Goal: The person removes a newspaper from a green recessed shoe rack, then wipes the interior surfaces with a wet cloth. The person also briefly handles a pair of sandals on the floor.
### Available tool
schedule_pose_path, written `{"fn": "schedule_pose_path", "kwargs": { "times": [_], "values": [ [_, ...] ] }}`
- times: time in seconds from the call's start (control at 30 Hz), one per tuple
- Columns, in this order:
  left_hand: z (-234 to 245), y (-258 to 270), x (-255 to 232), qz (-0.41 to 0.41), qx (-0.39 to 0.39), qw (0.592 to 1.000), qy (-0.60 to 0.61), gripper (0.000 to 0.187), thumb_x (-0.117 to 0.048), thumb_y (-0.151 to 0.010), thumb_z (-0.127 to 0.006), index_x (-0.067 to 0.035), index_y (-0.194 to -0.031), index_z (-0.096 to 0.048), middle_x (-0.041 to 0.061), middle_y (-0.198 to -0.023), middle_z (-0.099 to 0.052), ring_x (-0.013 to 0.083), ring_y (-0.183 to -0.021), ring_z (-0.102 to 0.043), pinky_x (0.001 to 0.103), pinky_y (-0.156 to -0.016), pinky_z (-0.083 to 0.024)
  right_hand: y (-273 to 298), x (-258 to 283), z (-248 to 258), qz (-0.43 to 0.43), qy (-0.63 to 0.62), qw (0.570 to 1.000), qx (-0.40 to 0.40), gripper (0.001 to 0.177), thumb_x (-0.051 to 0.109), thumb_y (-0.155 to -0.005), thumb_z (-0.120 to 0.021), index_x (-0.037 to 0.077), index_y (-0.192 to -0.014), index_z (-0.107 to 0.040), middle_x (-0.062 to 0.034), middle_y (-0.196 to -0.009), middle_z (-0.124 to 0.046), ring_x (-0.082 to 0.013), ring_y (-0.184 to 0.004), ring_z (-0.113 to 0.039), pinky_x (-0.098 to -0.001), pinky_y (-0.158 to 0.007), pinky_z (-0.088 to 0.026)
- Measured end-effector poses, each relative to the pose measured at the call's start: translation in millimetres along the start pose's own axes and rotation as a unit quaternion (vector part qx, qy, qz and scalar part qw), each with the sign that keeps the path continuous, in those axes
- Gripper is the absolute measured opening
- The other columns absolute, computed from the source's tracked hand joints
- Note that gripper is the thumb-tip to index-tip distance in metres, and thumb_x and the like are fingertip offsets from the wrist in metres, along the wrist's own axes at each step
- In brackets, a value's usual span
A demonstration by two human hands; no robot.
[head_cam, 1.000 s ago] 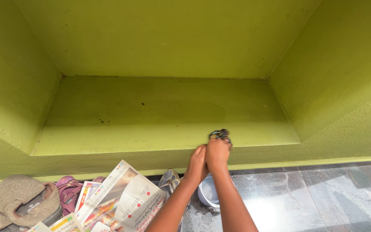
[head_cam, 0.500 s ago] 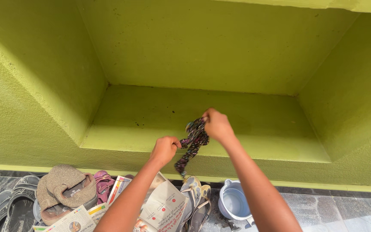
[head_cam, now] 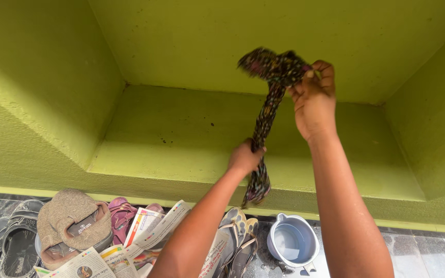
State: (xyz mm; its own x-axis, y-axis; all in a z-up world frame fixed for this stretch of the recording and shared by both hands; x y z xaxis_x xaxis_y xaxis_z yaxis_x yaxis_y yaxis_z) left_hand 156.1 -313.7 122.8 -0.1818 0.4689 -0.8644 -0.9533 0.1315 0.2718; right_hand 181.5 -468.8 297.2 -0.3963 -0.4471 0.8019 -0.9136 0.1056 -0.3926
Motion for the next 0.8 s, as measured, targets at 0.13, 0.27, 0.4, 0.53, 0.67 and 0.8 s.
{"fn": "schedule_pose_path", "kwargs": {
  "times": [0.13,0.27,0.4,0.53,0.67,0.8],
  "values": [
    [52.6,-48.3,11.5,-0.031,-0.148,0.988,0.004,0.052,-0.047,-0.085,-0.082,-0.004,-0.111,-0.069,0.015,-0.104,-0.076,0.0276,-0.097,-0.073,0.038,-0.084,-0.056,-7.8,-4.2,30.8,-0.039,-0.012,0.999,0.000,0.018,0.005,-0.105,-0.052,0.018,-0.117,-0.049,0.0052,-0.094,-0.057,-0.0092,-0.083,-0.053,-0.0341,-0.083,-0.049],
    [106.3,-72.0,35.1,-0.042,-0.119,0.986,0.112,0.070,-0.018,-0.067,-0.091,0.001,-0.123,-0.052,0.021,-0.116,-0.072,0.0324,-0.107,-0.072,0.039,-0.095,-0.058,-2.2,-52.9,45.0,-0.124,0.307,0.930,0.158,0.015,0.009,-0.101,-0.059,0.014,-0.114,-0.062,-0.0015,-0.096,-0.063,-0.0175,-0.094,-0.058,-0.0364,-0.088,-0.046],
    [129.8,-66.3,62.3,-0.033,-0.223,0.962,-0.155,0.075,-0.006,-0.079,-0.075,-0.004,-0.146,-0.039,0.032,-0.139,-0.047,0.0465,-0.126,-0.049,0.049,-0.103,-0.047,26.2,-132.5,58.6,-0.268,0.667,0.618,0.319,0.031,0.020,-0.092,-0.057,0.022,-0.120,-0.071,-0.0046,-0.126,-0.073,-0.0264,-0.121,-0.067,-0.0409,-0.105,-0.049],
    [96.2,-61.2,80.2,-0.187,-0.191,0.903,-0.337,0.067,-0.020,-0.090,-0.065,-0.009,-0.151,-0.041,0.024,-0.157,-0.037,0.0417,-0.145,-0.038,0.052,-0.118,-0.037,39.7,-206.9,34.1,-0.154,0.716,0.611,0.300,0.051,0.045,-0.100,-0.053,0.024,-0.146,-0.050,-0.0146,-0.154,-0.044,-0.0409,-0.137,-0.044,-0.0513,-0.112,-0.038],
    [77.3,-89.8,90.7,-0.240,-0.120,0.882,-0.387,0.063,-0.038,-0.108,-0.040,-0.006,-0.161,-0.026,0.016,-0.167,-0.025,0.0359,-0.153,-0.019,0.055,-0.121,-0.018,42.0,-267.0,13.3,-0.071,0.759,0.584,0.278,0.057,0.049,-0.104,-0.039,0.026,-0.156,-0.033,-0.0105,-0.171,-0.017,-0.0458,-0.153,-0.018,-0.0641,-0.117,-0.018],
    [97.9,-133.3,94.7,-0.148,-0.061,0.877,-0.452,0.072,-0.049,-0.102,-0.036,-0.011,-0.161,-0.022,0.012,-0.168,-0.018,0.0346,-0.155,-0.013,0.051,-0.124,-0.012,10.3,-297.4,18.6,-0.053,0.745,0.619,0.244,0.054,0.041,-0.106,-0.039,0.027,-0.158,-0.037,-0.0100,-0.166,-0.028,-0.0417,-0.151,-0.024,-0.0593,-0.120,-0.019]
  ]
}}
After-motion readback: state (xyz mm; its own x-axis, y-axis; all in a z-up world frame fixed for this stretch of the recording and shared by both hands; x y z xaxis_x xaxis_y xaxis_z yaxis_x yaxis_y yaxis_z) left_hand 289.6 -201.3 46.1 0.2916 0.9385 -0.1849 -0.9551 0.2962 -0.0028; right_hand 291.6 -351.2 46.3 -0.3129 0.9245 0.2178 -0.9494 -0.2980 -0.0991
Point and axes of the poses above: each hand's wrist, its own y-axis away from the middle knuckle, its own z-axis out of the back of the hand, x = y × z, the point moved 3 cm from there along -y, towards the middle knuckle
